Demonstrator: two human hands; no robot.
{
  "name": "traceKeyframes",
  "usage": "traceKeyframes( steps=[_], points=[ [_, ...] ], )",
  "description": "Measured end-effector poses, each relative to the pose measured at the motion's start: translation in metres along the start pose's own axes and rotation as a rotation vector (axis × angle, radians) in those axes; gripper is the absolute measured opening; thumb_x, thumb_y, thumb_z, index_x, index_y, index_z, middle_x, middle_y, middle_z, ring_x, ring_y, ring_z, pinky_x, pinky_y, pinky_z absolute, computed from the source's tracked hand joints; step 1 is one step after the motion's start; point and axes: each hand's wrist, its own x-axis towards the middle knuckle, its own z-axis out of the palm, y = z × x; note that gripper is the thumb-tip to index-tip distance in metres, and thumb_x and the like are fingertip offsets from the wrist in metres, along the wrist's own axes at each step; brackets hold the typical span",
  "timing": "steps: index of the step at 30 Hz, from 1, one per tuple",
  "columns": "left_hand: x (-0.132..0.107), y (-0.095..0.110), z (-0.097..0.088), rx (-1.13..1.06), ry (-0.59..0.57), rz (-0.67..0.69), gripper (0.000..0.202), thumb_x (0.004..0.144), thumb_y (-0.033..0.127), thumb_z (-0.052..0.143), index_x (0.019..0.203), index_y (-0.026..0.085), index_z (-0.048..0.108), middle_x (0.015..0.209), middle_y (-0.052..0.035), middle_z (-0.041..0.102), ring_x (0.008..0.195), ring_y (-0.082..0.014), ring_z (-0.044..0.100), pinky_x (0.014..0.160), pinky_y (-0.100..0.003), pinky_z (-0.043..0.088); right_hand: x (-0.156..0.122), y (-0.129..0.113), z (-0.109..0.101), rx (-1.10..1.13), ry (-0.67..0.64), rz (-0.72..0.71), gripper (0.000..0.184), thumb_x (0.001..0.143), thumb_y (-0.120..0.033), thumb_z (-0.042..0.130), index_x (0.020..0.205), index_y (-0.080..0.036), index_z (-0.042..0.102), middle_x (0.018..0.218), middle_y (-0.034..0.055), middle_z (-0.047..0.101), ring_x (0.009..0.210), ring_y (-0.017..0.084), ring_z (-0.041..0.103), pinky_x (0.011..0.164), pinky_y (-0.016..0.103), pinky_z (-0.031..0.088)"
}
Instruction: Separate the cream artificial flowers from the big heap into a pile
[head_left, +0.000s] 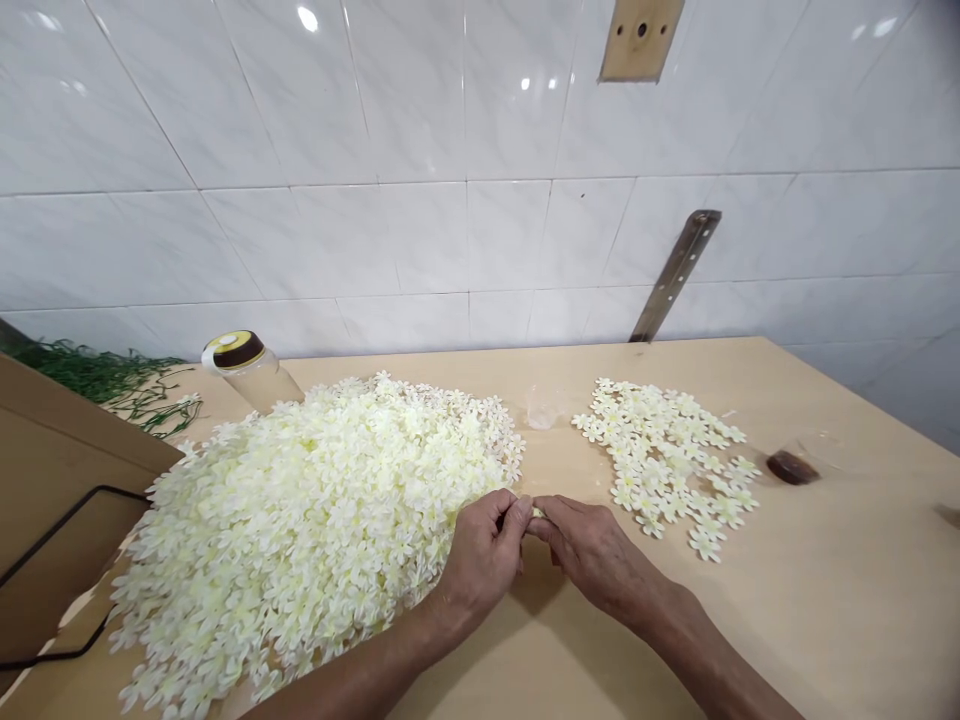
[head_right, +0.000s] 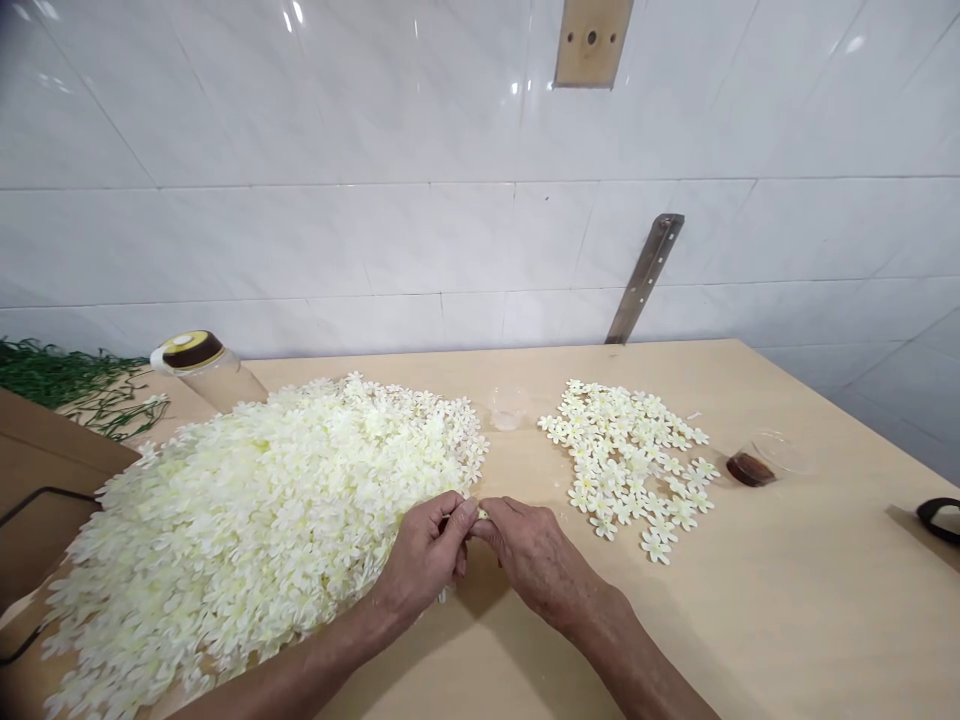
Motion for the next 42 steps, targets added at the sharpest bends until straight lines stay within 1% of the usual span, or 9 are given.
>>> traceKeyframes(
  steps=[3,7,13,16,19,25,33,38,42],
  points=[
    [0.001,0.001,-0.003,0.271,0.039,0.176,0.044,0.094,0.045,0.046,0.059,0.02,0.041,0.054,0.0025,0.042,0.054,-0.0115,0.039,0.053,-0.025,0.029,-0.006,0.008,0.008,-0.047,0.003,-0.037,0.024,0.102,-0.023,0.04,0.078,-0.022,0.043,0.06,-0.0055,0.046,0.051,0.011,0.039,0.05,0.025,0.027],
    [0.001,0.007,-0.007,0.323,0.013,0.209,0.042,0.095,0.043,0.046,0.059,0.02,0.042,0.055,0.0026,0.041,0.055,-0.0118,0.038,0.054,-0.025,0.029,-0.01,0.011,0.009,-0.062,0.028,-0.065,0.022,0.103,-0.023,0.039,0.081,-0.022,0.043,0.061,-0.0055,0.046,0.051,0.011,0.039,0.05,0.024,0.028],
    [0.0,0.017,-0.009,0.002,-0.005,0.021,0.029,0.088,0.043,0.056,0.073,0.019,0.058,0.053,0.0017,0.053,0.05,-0.0124,0.049,0.05,-0.023,0.037,-0.006,0.003,0.003,0.033,-0.016,0.02,0.025,0.101,-0.013,0.032,0.107,-0.022,0.055,0.086,0.0025,0.061,0.065,0.013,0.056,0.058,0.024,0.045],
    [0.001,0.016,-0.007,-0.223,-0.062,-0.11,0.028,0.085,0.044,0.06,0.073,0.018,0.058,0.053,0.0008,0.056,0.044,-0.0116,0.049,0.044,-0.022,0.038,-0.005,-0.001,0.002,0.097,0.038,0.022,0.041,0.102,-0.016,0.033,0.14,-0.025,0.042,0.118,0.0098,0.061,0.08,0.015,0.063,0.069,0.028,0.053],
    [0.001,0.013,-0.003,-0.451,-0.107,-0.212,0.032,0.081,0.045,0.065,0.068,0.017,0.058,0.055,-0.001,0.058,0.042,-0.0093,0.047,0.04,-0.02,0.035,-0.004,-0.004,0.003,0.086,0.069,0.023,0.045,0.103,-0.025,0.038,0.148,-0.025,0.036,0.136,0.0137,0.054,0.092,0.018,0.067,0.08,0.033,0.056],
    [-0.001,0.017,-0.003,-0.56,-0.149,-0.242,0.033,0.077,0.046,0.07,0.071,0.014,0.062,0.049,0.0004,0.055,0.04,-0.0081,0.046,0.04,-0.019,0.035,-0.003,-0.006,-0.002,0.096,0.038,0.097,0.038,0.104,-0.031,0.037,0.139,-0.022,0.05,0.104,0.0099,0.069,0.079,0.02,0.068,0.07,0.033,0.056],
    [0.001,0.014,-0.003,-0.321,-0.052,-0.135,0.03,0.082,0.046,0.064,0.077,0.017,0.058,0.046,0.0015,0.054,0.04,-0.012,0.049,0.039,-0.021,0.039,-0.005,0.004,-0.013,0.081,0.151,0.096,0.03,0.105,-0.032,0.033,0.099,-0.021,0.059,0.062,-0.0029,0.056,0.05,0.012,0.054,0.053,0.024,0.044],
    [0.001,0.014,-0.001,-0.398,-0.083,-0.175,0.034,0.08,0.048,0.065,0.08,0.014,0.06,0.073,-0.0027,0.062,0.044,-0.0107,0.055,0.038,-0.022,0.04,-0.005,0.005,-0.009,-0.103,0.187,0.112,0.032,0.104,-0.036,0.034,0.085,-0.021,0.055,0.059,-0.0035,0.048,0.049,0.013,0.046,0.051,0.025,0.037],
    [-0.001,0.016,-0.001,-0.458,-0.156,-0.212,0.041,0.083,0.054,0.063,0.084,0.012,0.063,0.085,-0.0058,0.063,0.047,-0.0102,0.058,0.04,-0.022,0.042,-0.001,-0.005,-0.009,0.118,0.12,0.104,0.034,0.105,-0.035,0.031,0.088,-0.022,0.057,0.074,0.0013,0.059,0.063,0.015,0.056,0.061,0.025,0.045]
  ],
)
